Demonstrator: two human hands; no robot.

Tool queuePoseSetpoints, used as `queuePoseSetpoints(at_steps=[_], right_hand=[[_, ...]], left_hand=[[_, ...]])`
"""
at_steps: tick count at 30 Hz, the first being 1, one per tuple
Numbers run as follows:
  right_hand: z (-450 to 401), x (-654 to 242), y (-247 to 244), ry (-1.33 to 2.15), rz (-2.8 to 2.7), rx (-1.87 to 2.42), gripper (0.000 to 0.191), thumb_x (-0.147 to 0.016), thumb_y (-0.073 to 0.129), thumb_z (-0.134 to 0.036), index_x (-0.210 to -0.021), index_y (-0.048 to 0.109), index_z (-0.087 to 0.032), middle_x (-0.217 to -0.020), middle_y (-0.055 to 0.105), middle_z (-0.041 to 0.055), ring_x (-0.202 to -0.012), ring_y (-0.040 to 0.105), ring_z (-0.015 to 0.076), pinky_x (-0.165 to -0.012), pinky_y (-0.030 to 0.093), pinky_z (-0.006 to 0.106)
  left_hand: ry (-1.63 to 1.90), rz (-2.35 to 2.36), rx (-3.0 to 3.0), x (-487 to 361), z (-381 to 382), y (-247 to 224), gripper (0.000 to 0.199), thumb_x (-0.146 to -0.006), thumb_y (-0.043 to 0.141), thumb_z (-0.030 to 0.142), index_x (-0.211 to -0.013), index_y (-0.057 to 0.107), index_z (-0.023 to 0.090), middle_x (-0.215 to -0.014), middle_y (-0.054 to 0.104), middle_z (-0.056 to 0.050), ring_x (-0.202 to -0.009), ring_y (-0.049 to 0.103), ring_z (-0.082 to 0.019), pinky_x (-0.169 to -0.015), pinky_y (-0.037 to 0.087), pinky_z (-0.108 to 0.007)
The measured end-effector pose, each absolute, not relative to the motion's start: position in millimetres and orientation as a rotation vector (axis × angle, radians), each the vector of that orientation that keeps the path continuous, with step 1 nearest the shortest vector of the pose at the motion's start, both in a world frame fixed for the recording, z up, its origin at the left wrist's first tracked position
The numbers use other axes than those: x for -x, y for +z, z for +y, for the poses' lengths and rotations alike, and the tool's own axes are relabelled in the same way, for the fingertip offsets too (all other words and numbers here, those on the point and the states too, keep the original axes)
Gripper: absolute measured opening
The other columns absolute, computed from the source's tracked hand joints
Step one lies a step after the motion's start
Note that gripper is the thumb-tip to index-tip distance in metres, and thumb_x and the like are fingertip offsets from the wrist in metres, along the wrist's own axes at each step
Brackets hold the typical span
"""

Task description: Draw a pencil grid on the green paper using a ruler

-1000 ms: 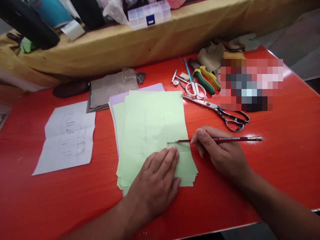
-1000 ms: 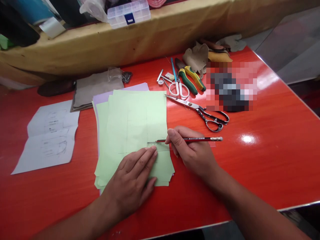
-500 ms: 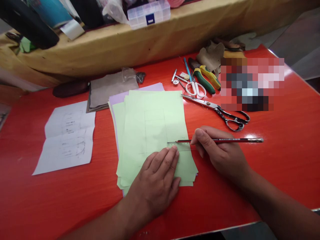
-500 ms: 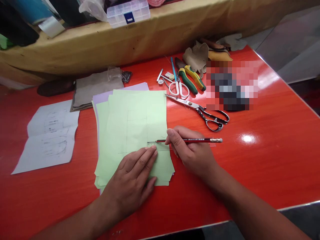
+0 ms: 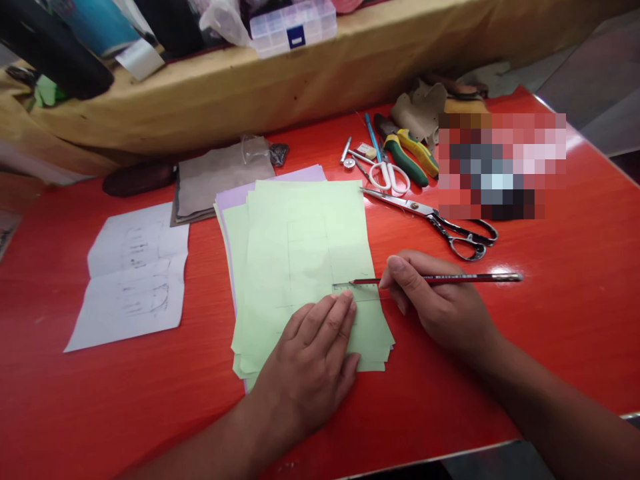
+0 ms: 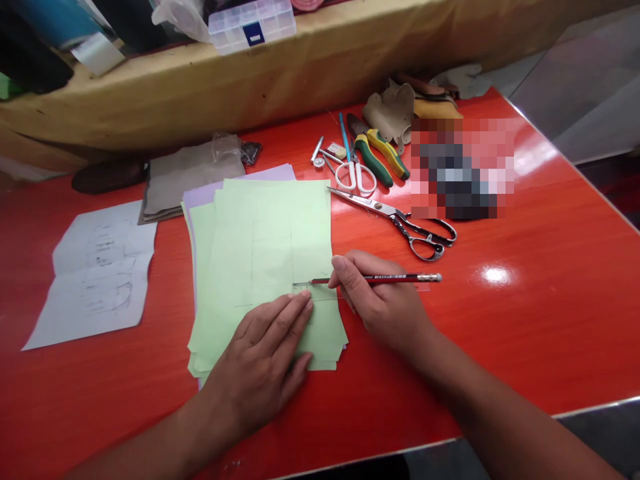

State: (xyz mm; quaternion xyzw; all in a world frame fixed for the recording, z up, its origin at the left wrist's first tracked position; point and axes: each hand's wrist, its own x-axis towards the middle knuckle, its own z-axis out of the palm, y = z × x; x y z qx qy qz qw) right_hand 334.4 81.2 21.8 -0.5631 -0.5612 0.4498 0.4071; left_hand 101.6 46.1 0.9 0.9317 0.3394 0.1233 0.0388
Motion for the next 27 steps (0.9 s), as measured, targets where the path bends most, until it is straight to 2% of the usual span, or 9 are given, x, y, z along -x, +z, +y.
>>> queuePoseSetpoints(at_steps=[13,27], right_hand=[[82.5,-337.0,20.8,1.145,-1.362,1.403,0.046,-0.110,0.056,-0.053,-0.078,0.067,-0.023,-0.056,0.056,-0.0032,-0.053,0.051,0.0136,-0.055,0.040,0.030],[82.9,-335.8,20.9,1.129,-1.387,1.395,0.045,-0.111,0.056,-0.051,-0.079,0.069,-0.023,-0.056,0.055,-0.0039,-0.053,0.052,0.0122,-0.055,0.040,0.029]], left_hand=[[0.398,1.041,-2.860,-101.8,45.5,-0.4,0.051,-0.112,0.043,0.027,-0.154,0.051,0.000,-0.162,0.054,-0.017,-0.144,0.051,-0.032,-0.117,0.042,-0.048],[0.413,1.032,-2.846,-102.0,46.2,-0.4,0.051,-0.111,0.044,0.026,-0.154,0.052,-0.001,-0.162,0.054,-0.017,-0.143,0.051,-0.032,-0.117,0.042,-0.048]])
